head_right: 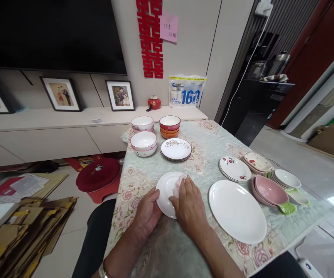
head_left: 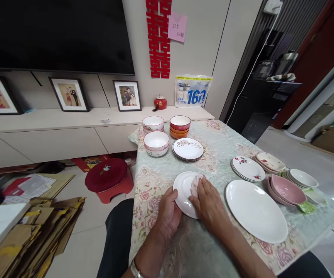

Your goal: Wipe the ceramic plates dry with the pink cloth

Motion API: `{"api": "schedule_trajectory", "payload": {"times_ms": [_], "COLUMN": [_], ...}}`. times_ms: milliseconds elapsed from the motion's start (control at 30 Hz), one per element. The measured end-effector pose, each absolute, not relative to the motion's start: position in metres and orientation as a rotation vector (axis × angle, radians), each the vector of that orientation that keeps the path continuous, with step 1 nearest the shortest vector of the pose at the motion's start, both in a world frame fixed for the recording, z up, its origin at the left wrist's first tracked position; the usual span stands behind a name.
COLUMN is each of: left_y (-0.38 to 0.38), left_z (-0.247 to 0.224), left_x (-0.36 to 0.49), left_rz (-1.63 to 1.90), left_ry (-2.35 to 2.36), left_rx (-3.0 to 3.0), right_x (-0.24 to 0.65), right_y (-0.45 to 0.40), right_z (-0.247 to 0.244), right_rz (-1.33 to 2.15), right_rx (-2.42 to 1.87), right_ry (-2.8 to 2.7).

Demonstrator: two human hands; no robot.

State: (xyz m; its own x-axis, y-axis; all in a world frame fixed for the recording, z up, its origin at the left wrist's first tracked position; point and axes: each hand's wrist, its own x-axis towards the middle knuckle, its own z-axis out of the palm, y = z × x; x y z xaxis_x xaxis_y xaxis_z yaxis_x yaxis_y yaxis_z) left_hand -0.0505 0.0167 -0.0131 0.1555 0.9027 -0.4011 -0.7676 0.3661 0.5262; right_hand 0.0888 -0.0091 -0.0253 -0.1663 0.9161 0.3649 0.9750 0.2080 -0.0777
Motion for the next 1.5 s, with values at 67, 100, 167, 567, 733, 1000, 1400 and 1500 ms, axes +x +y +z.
{"api": "schedule_trajectory", "payload": {"times_ms": [67,100,167,567,733,1000,1400,1500], "left_y": [0.016,0.016,0.016,0.018,0.017,0.016,0.016,0.016], "left_z": [-0.012,-0.012,-0.013,-0.008,-0.015,-0.014,-0.012,-0.01], "left_x": [-0.05,-0.05,-0.05,-0.049,-0.05,-0.05,-0.048,-0.05], "left_rz": [1.22,1.225,1.223,1.216,1.233,1.235,1.237,1.21], "left_ry": [0.74,0.737,0.733,0.685,0.718,0.753,0.792,0.83], "left_rx": [0.228,0.234,0.236,0.153,0.198,0.237,0.255,0.253], "right_x": [0.087,0.084,0.075,0.057,0.07,0.103,0.069,0.059], "right_y": [-0.023,-0.029,-0.039,0.015,0.04,0.013,-0.056,-0.047], "right_z": [-0.031,-0.032,-0.032,0.013,0.006,-0.02,-0.035,-0.023], "right_rz": [-0.319,-0.334,-0.316,0.184,0.178,-0.028,-0.236,-0.183], "right_rx": [-1.754,-1.757,-1.76,-1.529,-1.566,-1.582,-1.554,-1.508], "right_ry": [-2.139,-2.134,-2.146,-2.376,-2.297,-2.114,-2.138,-2.258]}}
